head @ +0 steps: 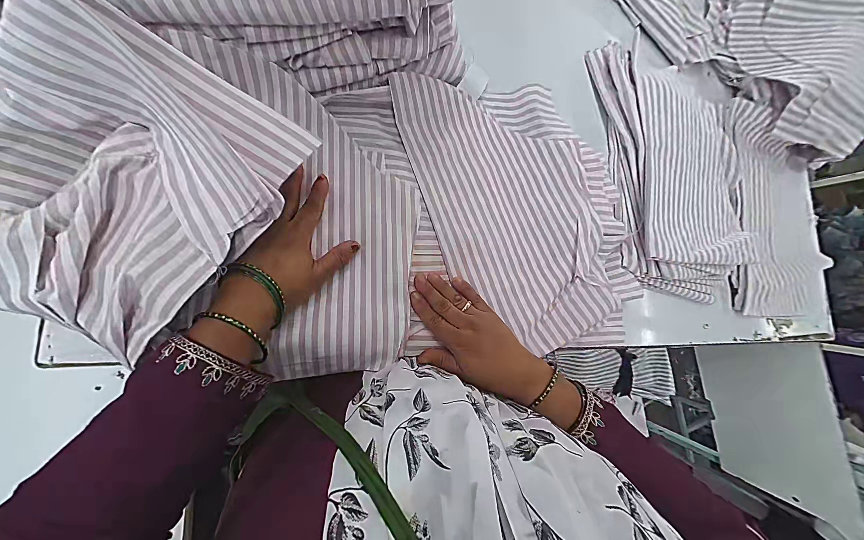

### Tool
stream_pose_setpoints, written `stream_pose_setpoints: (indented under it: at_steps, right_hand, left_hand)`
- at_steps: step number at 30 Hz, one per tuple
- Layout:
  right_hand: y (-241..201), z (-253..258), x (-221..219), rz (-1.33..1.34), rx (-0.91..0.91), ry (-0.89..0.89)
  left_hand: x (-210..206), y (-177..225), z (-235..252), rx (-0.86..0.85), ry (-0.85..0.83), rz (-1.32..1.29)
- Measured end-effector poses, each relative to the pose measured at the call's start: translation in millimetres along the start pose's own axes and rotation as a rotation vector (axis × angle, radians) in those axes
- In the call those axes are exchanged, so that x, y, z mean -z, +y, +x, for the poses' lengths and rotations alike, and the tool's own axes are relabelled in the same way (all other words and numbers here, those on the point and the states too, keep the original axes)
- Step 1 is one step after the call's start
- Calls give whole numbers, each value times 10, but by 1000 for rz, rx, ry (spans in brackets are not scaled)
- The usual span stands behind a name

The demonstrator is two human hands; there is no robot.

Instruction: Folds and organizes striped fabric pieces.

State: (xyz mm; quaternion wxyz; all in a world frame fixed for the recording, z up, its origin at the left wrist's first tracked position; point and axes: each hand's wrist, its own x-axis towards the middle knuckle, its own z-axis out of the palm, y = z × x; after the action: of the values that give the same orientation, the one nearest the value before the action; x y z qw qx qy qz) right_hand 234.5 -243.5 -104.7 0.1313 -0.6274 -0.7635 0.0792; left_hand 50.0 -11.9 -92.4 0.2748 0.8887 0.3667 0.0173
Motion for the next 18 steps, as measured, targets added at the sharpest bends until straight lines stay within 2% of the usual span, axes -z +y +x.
stream_pose_setpoints:
  at_steps: [18]
  right_hand:
    - [62,-132,-82,172,7,305]
  left_hand:
    - [-29,-56,24,-42,28,-26]
